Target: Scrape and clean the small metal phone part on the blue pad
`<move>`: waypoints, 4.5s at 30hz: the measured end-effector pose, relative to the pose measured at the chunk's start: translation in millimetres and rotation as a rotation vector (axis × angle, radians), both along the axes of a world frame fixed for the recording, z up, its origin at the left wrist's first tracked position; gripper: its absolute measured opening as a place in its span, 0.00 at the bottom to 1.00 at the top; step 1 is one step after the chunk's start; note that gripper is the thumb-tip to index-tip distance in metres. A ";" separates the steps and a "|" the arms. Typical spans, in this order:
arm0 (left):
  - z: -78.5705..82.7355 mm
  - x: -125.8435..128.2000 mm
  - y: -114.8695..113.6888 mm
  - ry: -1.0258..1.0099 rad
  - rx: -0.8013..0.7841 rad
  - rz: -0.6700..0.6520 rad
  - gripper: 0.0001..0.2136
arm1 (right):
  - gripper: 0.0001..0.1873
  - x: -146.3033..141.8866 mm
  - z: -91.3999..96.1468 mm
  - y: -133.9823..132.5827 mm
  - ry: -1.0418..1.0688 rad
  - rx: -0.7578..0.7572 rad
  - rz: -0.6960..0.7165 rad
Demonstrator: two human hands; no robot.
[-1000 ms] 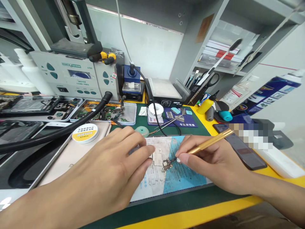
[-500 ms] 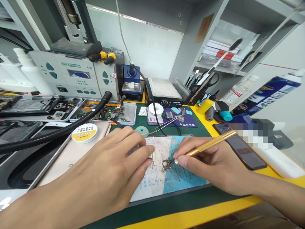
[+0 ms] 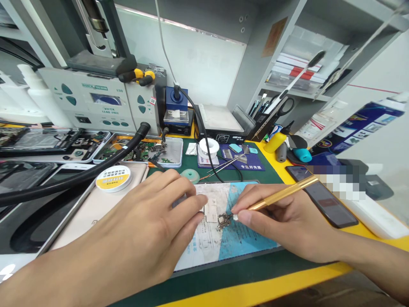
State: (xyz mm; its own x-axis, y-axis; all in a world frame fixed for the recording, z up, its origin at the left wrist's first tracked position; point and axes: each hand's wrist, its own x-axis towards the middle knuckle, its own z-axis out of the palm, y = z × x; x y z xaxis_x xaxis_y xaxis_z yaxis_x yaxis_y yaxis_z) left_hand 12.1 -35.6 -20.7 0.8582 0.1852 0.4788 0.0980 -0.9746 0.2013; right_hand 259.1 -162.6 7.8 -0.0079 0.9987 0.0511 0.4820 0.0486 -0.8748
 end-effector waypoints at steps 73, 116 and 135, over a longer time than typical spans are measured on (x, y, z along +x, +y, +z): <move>1.6 2.2 -3.5 -0.045 -0.013 0.009 0.09 | 0.11 -3.3 0.7 1.3 0.031 -0.023 -0.067; 0.8 2.0 -2.1 -0.030 -0.005 0.003 0.09 | 0.10 -1.7 0.0 1.0 0.035 -0.004 -0.017; 1.1 0.9 -2.4 -0.003 0.003 -0.011 0.08 | 0.11 -3.1 1.7 2.5 0.036 -0.045 -0.086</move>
State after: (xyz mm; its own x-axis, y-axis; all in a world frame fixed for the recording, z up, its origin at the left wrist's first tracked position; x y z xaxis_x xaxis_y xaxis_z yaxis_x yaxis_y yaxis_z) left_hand 13.0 -38.0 -19.6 0.8586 0.1743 0.4820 0.0864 -0.9762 0.1991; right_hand 256.1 -160.1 9.4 0.0789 0.9969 0.0045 0.4511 -0.0316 -0.8919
